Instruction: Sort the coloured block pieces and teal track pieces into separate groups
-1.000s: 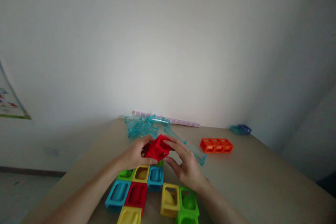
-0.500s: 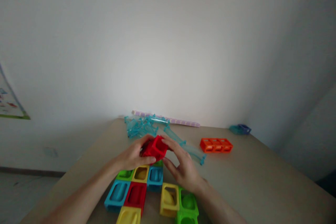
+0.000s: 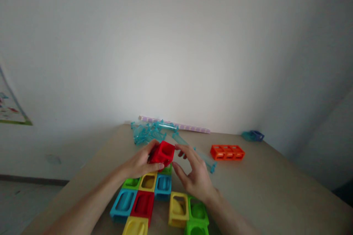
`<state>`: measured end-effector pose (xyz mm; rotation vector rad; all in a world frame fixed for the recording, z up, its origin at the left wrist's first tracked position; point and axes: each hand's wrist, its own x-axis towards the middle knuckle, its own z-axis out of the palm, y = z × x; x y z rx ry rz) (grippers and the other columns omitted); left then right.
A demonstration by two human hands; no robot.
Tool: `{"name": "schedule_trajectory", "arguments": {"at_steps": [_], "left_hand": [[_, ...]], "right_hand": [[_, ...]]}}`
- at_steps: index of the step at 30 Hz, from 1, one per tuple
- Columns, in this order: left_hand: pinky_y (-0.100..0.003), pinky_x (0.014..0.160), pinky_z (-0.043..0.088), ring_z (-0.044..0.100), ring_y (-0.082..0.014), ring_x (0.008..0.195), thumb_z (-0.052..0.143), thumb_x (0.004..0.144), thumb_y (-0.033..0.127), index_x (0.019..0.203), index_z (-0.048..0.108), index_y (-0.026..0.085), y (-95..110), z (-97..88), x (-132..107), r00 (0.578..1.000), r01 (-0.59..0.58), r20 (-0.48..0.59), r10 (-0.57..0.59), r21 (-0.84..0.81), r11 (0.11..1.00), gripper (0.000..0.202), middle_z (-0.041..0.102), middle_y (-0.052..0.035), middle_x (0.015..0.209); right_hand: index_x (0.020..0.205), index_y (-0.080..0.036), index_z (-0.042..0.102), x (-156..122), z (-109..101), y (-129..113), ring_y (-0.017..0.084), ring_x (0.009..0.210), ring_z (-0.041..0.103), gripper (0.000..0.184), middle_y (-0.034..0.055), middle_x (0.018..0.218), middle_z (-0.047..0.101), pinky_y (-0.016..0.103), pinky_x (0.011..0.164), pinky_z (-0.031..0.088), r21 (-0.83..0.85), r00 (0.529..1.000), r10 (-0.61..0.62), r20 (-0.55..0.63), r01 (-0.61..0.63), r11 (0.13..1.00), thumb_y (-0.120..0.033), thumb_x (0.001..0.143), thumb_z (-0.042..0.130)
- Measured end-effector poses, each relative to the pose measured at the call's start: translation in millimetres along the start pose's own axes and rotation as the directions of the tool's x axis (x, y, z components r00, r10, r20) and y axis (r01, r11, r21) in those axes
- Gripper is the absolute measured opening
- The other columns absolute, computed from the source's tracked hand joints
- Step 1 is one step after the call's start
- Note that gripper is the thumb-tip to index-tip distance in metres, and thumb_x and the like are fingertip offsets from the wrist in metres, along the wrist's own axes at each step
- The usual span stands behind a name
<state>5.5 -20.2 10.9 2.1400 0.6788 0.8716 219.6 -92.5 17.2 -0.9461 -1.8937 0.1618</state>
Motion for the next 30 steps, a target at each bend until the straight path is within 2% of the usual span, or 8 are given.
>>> {"name": "schedule_trajectory", "arguments": {"at_steps": [2,4,7,9,12,19,23,30], "left_hand": [[-0.032,0.079,0.045,0.056,-0.0191,0.087,0.064,0.078,0.043,0.109,0.046,0.019,1,0.2,0,1.000,0.014,-0.003,-0.014,0.021,1.000,0.044,0.058,-0.0025,0.098],[-0.030,0.074,0.046,0.055,-0.0174,0.082,0.063,0.078,0.043,0.108,0.045,0.020,2,0.6,0,0.998,0.057,0.006,-0.057,0.023,0.998,0.042,0.057,-0.0004,0.092],[-0.028,0.070,0.045,0.054,-0.0157,0.078,0.064,0.078,0.042,0.106,0.044,0.021,4,1.4,1,0.994,0.102,0.024,-0.102,0.026,0.994,0.041,0.057,0.0015,0.089],[-0.029,0.073,0.046,0.055,-0.0161,0.081,0.064,0.078,0.041,0.107,0.044,0.021,3,1.8,1,0.995,0.089,0.031,-0.090,0.034,0.995,0.040,0.058,0.0007,0.094],[-0.030,0.077,0.046,0.056,-0.0168,0.086,0.062,0.079,0.040,0.108,0.044,0.021,1,2.2,1,0.997,0.057,0.051,-0.058,0.025,0.998,0.040,0.059,-0.0011,0.098],[-0.029,0.074,0.046,0.054,-0.0150,0.081,0.063,0.079,0.038,0.107,0.044,0.020,-1,1.5,2,0.999,0.018,0.045,-0.018,0.020,1.000,0.038,0.057,-0.0005,0.095],[-0.028,0.073,0.045,0.053,-0.0145,0.080,0.063,0.079,0.039,0.107,0.045,0.020,-2,0.9,2,0.999,0.008,0.031,-0.009,0.028,1.000,0.038,0.056,-0.0004,0.094],[-0.028,0.075,0.045,0.054,-0.0154,0.082,0.064,0.077,0.042,0.106,0.045,0.021,-1,0.7,1,0.998,0.046,0.029,-0.049,0.070,0.996,0.040,0.057,0.0003,0.095]], "right_hand": [[0.117,-0.020,0.054,-1,-5,-9,0.019,0.086,0.056,0.032,0.0071,0.097,0.060,0.033,0.077,0.047,-0.045,1.000,-0.027,0.003,0.027,0.999,-0.019,0.085,0.056],[0.105,-0.019,0.059,-3,-7,-21,0.018,0.079,0.056,0.022,0.0048,0.085,0.060,0.032,0.073,0.046,-0.044,0.983,-0.116,0.144,0.124,0.991,-0.022,0.084,0.057],[0.102,-0.021,0.062,-12,2,-36,0.016,0.080,0.056,0.020,0.0025,0.086,0.060,0.029,0.076,0.045,0.080,0.847,-0.307,0.435,0.303,0.950,-0.032,0.085,0.059],[0.108,-0.026,0.061,-19,12,-40,0.014,0.087,0.055,0.022,0.0010,0.093,0.059,0.025,0.078,0.044,0.131,0.750,-0.387,0.536,0.379,0.916,-0.037,0.091,0.054],[0.105,-0.030,0.063,-27,26,-39,0.012,0.089,0.053,0.020,-0.0011,0.097,0.055,0.021,0.075,0.042,0.121,0.682,-0.392,0.617,0.410,0.904,-0.040,0.092,0.052],[0.087,-0.024,0.064,-36,30,-26,0.010,0.087,0.055,0.003,-0.0033,0.098,0.057,0.019,0.064,0.039,0.183,0.690,-0.330,0.644,0.280,0.942,-0.026,0.086,0.062],[0.084,-0.020,0.058,-35,30,-27,0.010,0.084,0.055,0.011,-0.0037,0.086,0.058,0.018,0.070,0.040,0.169,0.735,-0.256,0.627,0.193,0.967,-0.028,0.083,0.066],[0.066,-0.020,0.061,-25,20,-31,0.014,0.092,0.051,0.025,-0.0019,0.092,0.055,0.028,0.081,0.037,0.130,0.697,-0.380,0.608,0.385,0.914,-0.035,0.086,0.063]]}}
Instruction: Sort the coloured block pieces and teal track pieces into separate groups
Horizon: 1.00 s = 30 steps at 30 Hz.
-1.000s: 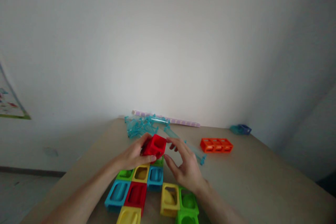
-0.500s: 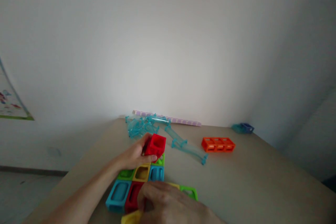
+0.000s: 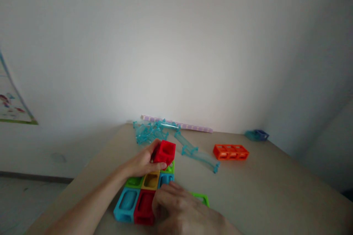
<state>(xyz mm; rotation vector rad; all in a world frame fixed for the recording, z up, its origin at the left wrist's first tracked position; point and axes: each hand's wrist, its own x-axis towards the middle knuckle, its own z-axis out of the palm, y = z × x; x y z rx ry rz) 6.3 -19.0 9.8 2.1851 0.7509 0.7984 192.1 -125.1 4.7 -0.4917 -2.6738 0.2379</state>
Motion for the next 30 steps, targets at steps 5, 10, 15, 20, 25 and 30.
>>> {"name": "schedule_trajectory", "arguments": {"at_steps": [5,10,15,20,25,30], "left_hand": [[-0.028,0.076,0.045,0.054,-0.0157,0.082,0.063,0.078,0.043,0.105,0.045,0.021,1,0.0,0,1.000,-0.016,-0.010,0.017,0.028,0.999,0.039,0.057,0.0008,0.093],[-0.029,0.077,0.046,0.054,-0.0167,0.084,0.062,0.078,0.044,0.107,0.045,0.021,3,0.0,0,0.999,-0.029,-0.013,0.029,0.010,1.000,0.041,0.057,0.0000,0.095],[-0.029,0.076,0.045,0.052,-0.0160,0.082,0.063,0.078,0.043,0.107,0.046,0.020,3,0.0,0,0.999,-0.031,-0.017,0.031,0.015,0.999,0.041,0.055,0.0002,0.092],[-0.029,0.078,0.045,0.053,-0.0164,0.084,0.063,0.078,0.043,0.108,0.046,0.020,1,0.4,0,0.999,-0.028,-0.020,0.029,0.030,0.999,0.041,0.056,-0.0002,0.094],[-0.030,0.079,0.046,0.054,-0.0170,0.086,0.064,0.077,0.044,0.109,0.045,0.021,-1,0.5,1,0.999,-0.024,-0.025,0.025,0.020,1.000,0.043,0.057,0.0003,0.096],[-0.030,0.079,0.046,0.054,-0.0168,0.086,0.065,0.077,0.041,0.110,0.045,0.021,-1,0.1,1,1.000,-0.017,-0.026,0.017,-0.007,1.000,0.043,0.058,0.0002,0.097]], "right_hand": [[0.071,-0.021,0.063,-4,-8,-1,0.014,0.091,0.050,0.022,-0.0012,0.091,0.055,0.029,0.085,0.036,-0.024,0.999,0.000,0.052,0.001,1.000,-0.036,0.086,0.062],[0.071,-0.019,0.059,-3,-7,-2,0.012,0.081,0.050,0.018,-0.0023,0.084,0.055,0.024,0.078,0.038,-0.058,0.988,0.133,0.083,-0.128,0.990,-0.031,0.079,0.070],[0.073,-0.020,0.058,-1,-8,-4,0.015,0.079,0.052,0.028,-0.0003,0.084,0.058,0.026,0.073,0.040,-0.103,0.951,0.306,0.043,-0.300,0.948,-0.044,0.071,0.073],[0.077,-0.019,0.058,2,-13,-6,0.017,0.076,0.054,0.037,0.0019,0.085,0.060,0.029,0.073,0.041,-0.098,0.901,0.432,0.046,-0.426,0.899,-0.051,0.066,0.072],[0.092,-0.020,0.059,5,-8,-9,0.018,0.084,0.054,0.030,0.0029,0.092,0.060,0.031,0.079,0.040,-0.053,0.900,0.435,-0.033,-0.437,0.898,-0.037,0.070,0.070],[0.104,-0.025,0.059,7,5,-8,0.021,0.093,0.051,0.034,0.0028,0.097,0.057,0.033,0.082,0.039,-0.074,0.954,0.292,-0.072,-0.297,0.952,-0.045,0.077,0.066]]}}
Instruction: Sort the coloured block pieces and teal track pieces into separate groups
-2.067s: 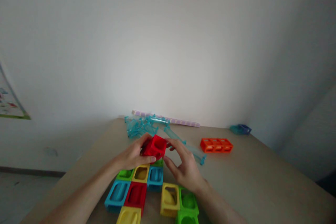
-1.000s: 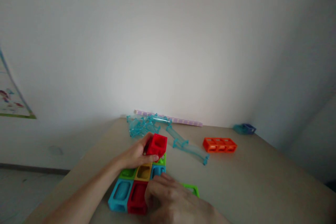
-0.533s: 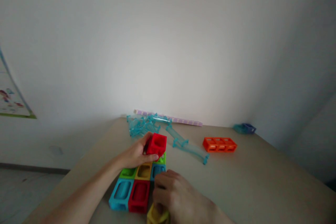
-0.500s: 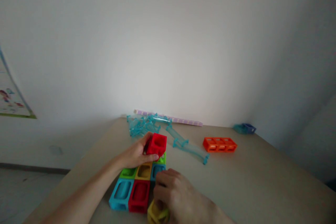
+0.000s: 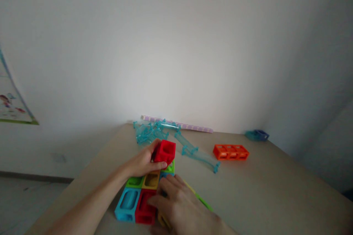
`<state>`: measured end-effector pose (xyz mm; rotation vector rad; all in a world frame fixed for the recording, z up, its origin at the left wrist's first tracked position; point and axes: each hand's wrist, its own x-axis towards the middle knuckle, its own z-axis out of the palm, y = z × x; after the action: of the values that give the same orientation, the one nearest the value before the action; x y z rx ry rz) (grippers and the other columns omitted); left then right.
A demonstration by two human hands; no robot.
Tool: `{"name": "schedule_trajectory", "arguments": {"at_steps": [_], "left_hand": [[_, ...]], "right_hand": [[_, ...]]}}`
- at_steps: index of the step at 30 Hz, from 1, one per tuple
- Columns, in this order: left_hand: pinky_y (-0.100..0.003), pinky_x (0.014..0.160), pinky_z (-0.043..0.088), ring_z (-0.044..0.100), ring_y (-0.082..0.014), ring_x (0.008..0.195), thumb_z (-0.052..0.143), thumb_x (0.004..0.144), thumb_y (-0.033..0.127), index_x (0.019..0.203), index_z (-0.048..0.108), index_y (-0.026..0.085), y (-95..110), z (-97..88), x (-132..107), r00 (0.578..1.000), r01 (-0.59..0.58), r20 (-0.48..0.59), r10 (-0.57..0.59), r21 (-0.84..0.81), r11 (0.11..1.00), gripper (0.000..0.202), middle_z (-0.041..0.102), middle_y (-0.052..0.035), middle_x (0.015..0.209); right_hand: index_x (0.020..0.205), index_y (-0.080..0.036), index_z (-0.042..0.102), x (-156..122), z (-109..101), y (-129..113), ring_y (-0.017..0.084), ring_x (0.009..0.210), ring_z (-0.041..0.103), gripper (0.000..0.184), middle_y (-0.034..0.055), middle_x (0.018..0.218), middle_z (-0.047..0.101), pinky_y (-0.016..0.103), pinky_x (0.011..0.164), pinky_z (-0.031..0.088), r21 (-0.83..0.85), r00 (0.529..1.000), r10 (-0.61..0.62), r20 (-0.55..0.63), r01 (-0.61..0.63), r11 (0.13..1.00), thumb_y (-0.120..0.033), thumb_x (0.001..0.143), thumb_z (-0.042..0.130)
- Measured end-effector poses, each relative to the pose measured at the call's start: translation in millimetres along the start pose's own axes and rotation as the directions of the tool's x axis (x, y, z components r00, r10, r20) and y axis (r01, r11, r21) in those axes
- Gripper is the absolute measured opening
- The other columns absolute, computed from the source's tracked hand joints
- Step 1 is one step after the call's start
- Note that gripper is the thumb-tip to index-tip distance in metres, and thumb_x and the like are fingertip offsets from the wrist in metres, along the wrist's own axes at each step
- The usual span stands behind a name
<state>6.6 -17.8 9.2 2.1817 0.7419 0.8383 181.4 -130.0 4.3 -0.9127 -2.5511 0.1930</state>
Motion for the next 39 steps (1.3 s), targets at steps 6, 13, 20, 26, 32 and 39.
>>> {"name": "schedule_trajectory", "arguments": {"at_steps": [6,13,20,26,32,39], "left_hand": [[-0.029,0.077,0.046,0.054,-0.0162,0.084,0.062,0.079,0.042,0.109,0.045,0.022,1.5,0.3,-0.6,1.000,0.007,0.009,-0.008,0.020,1.000,0.040,0.056,0.0002,0.096],[-0.030,0.078,0.047,0.055,-0.0169,0.084,0.063,0.077,0.042,0.107,0.045,0.021,3.0,0.7,0.5,1.000,0.009,-0.002,-0.009,0.024,1.000,0.040,0.058,-0.0002,0.096],[-0.031,0.080,0.047,0.055,-0.0175,0.087,0.063,0.077,0.042,0.109,0.046,0.021,0.4,0.3,0.0,1.000,0.013,-0.001,-0.013,0.034,0.999,0.043,0.058,-0.0007,0.098],[-0.030,0.080,0.047,0.055,-0.0168,0.087,0.064,0.077,0.040,0.108,0.046,0.021,-1.7,1.4,-0.2,1.000,0.008,-0.009,-0.008,-0.002,1.000,0.041,0.057,-0.0004,0.098],[-0.029,0.080,0.047,0.055,-0.0168,0.087,0.065,0.077,0.039,0.109,0.047,0.021,0.3,2.5,-0.7,1.000,0.027,-0.015,-0.027,0.007,1.000,0.041,0.057,-0.0006,0.098],[-0.029,0.077,0.047,0.055,-0.0163,0.084,0.065,0.077,0.040,0.107,0.046,0.021,-0.3,3.3,-0.7,0.999,0.044,-0.021,-0.044,0.000,0.999,0.040,0.057,0.0004,0.095]], "right_hand": [[0.089,-0.022,0.057,0.4,7.0,1.2,0.018,0.090,0.051,0.019,0.0007,0.093,0.058,0.030,0.081,0.037,-0.051,0.999,0.019,0.033,-0.017,0.999,-0.037,0.080,0.065],[0.090,-0.022,0.056,0.9,5.2,3.2,0.015,0.088,0.053,0.022,-0.0008,0.093,0.060,0.028,0.084,0.034,0.020,0.991,-0.095,0.090,0.094,0.995,-0.041,0.084,0.063],[0.087,-0.020,0.053,1.6,8.0,4.9,0.017,0.091,0.050,0.017,0.0008,0.093,0.058,0.028,0.085,0.033,0.010,0.997,0.002,0.076,-0.003,1.000,-0.028,0.079,0.066],[0.089,-0.022,0.054,2.5,6.4,2.6,0.017,0.092,0.049,0.020,-0.0004,0.094,0.058,0.029,0.085,0.030,0.035,0.992,0.098,0.080,-0.101,0.994,-0.028,0.074,0.065],[0.087,-0.023,0.055,4.1,9.1,3.1,0.017,0.089,0.051,0.019,-0.0012,0.090,0.060,0.028,0.082,0.029,0.095,0.987,0.154,0.047,-0.158,0.983,-0.027,0.071,0.066],[0.086,-0.024,0.056,2.6,6.9,1.0,0.016,0.090,0.052,0.018,-0.0022,0.089,0.061,0.028,0.083,0.028,0.151,0.989,0.147,0.010,-0.147,0.977,-0.021,0.071,0.064]]}}
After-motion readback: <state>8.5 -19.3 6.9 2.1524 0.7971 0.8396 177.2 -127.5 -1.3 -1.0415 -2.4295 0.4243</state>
